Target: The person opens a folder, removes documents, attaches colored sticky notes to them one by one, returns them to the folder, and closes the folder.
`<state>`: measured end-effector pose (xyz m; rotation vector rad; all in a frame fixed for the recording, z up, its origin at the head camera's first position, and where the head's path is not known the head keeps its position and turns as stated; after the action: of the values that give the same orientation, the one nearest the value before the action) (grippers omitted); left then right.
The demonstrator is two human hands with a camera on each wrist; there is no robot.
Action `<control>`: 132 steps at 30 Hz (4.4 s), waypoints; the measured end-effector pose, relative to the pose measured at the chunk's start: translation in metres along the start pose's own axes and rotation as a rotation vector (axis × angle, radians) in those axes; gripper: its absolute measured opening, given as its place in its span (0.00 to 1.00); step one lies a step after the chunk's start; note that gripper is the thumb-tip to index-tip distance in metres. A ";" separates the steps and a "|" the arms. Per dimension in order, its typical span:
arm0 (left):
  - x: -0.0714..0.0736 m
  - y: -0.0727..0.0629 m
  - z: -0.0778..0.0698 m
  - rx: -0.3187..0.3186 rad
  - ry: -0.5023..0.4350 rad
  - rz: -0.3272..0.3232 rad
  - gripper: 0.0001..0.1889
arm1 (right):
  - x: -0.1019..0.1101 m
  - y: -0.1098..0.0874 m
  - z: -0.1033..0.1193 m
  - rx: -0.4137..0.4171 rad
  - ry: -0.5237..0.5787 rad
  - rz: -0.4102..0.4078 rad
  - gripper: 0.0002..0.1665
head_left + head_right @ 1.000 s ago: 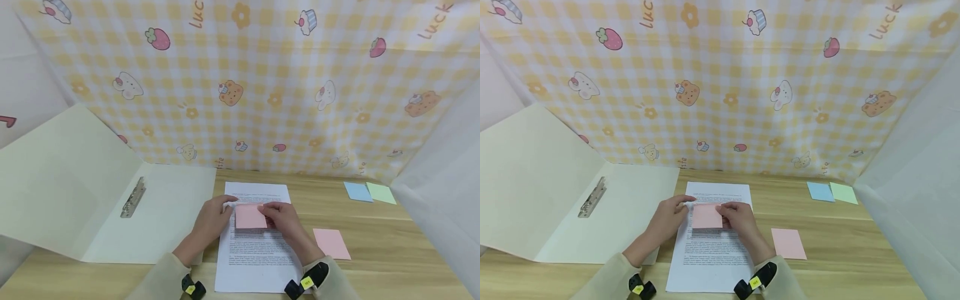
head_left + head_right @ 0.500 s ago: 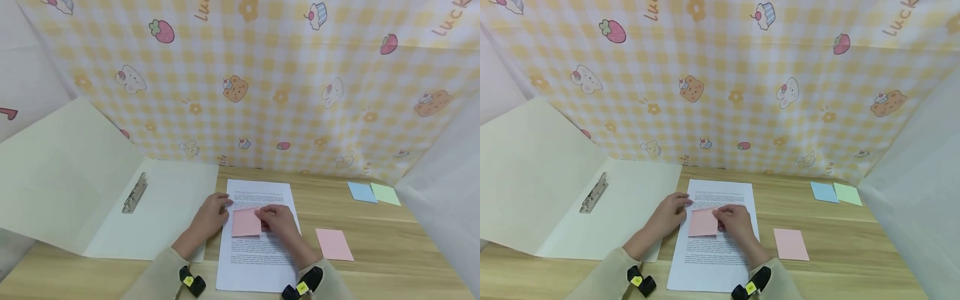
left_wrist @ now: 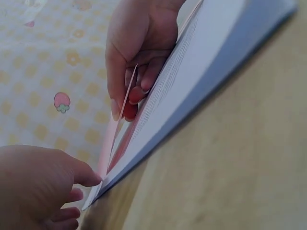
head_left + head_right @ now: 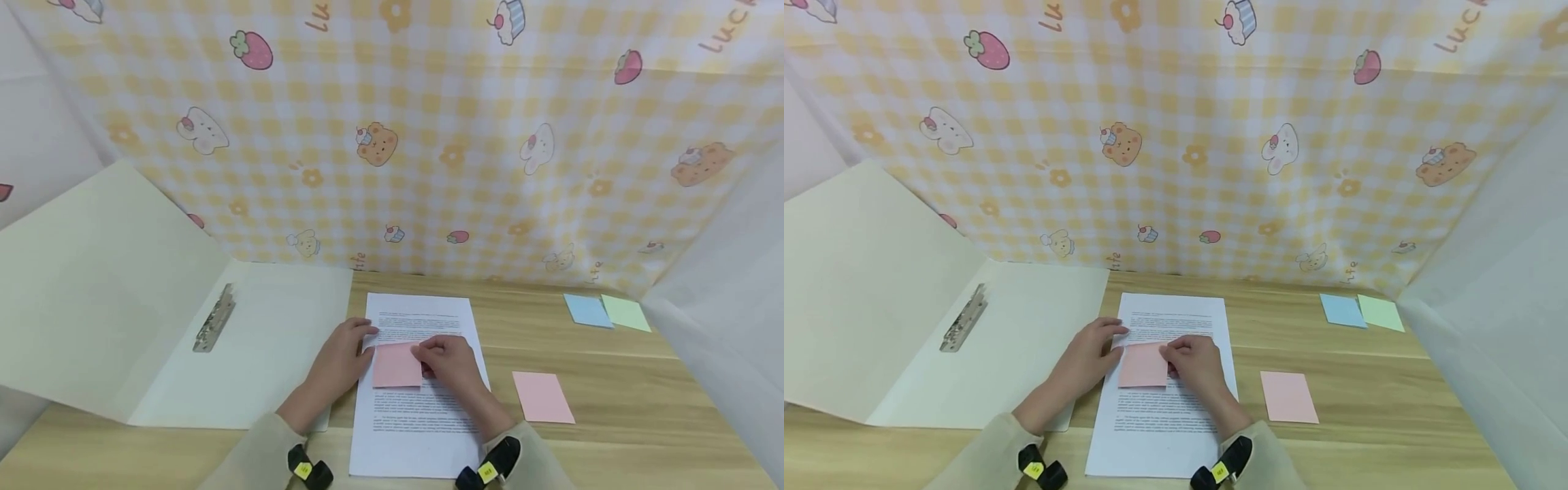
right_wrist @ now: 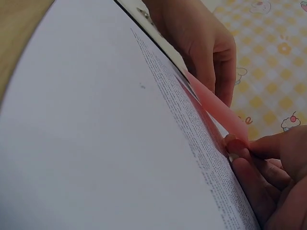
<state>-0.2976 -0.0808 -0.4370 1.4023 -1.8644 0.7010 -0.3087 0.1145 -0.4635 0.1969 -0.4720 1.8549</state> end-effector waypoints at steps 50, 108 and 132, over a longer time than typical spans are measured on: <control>-0.019 -0.033 -0.031 -0.195 0.427 0.181 0.20 | -0.076 -0.030 0.041 0.328 -0.696 0.454 0.45; -0.016 -0.030 -0.033 -0.092 0.280 0.257 0.23 | 0.170 -0.047 -0.009 0.010 -0.640 -0.055 0.26; -0.017 -0.030 -0.034 -0.086 0.269 0.254 0.23 | 0.250 -0.038 -0.074 -0.092 -0.939 -0.014 0.38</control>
<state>-0.2593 -0.0534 -0.4292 0.9731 -1.8484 0.8764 -0.3491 0.3727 -0.4313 1.0204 -1.1806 1.6325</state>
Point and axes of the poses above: each hand's wrist, its own y-axis towards the middle knuckle, its own x-axis out of the back of the hand, z = x × y, the point moved 8 cm from there along y, towards the middle knuckle, and after that the axes turned 15 degrees about z, right-handed, at the moved point
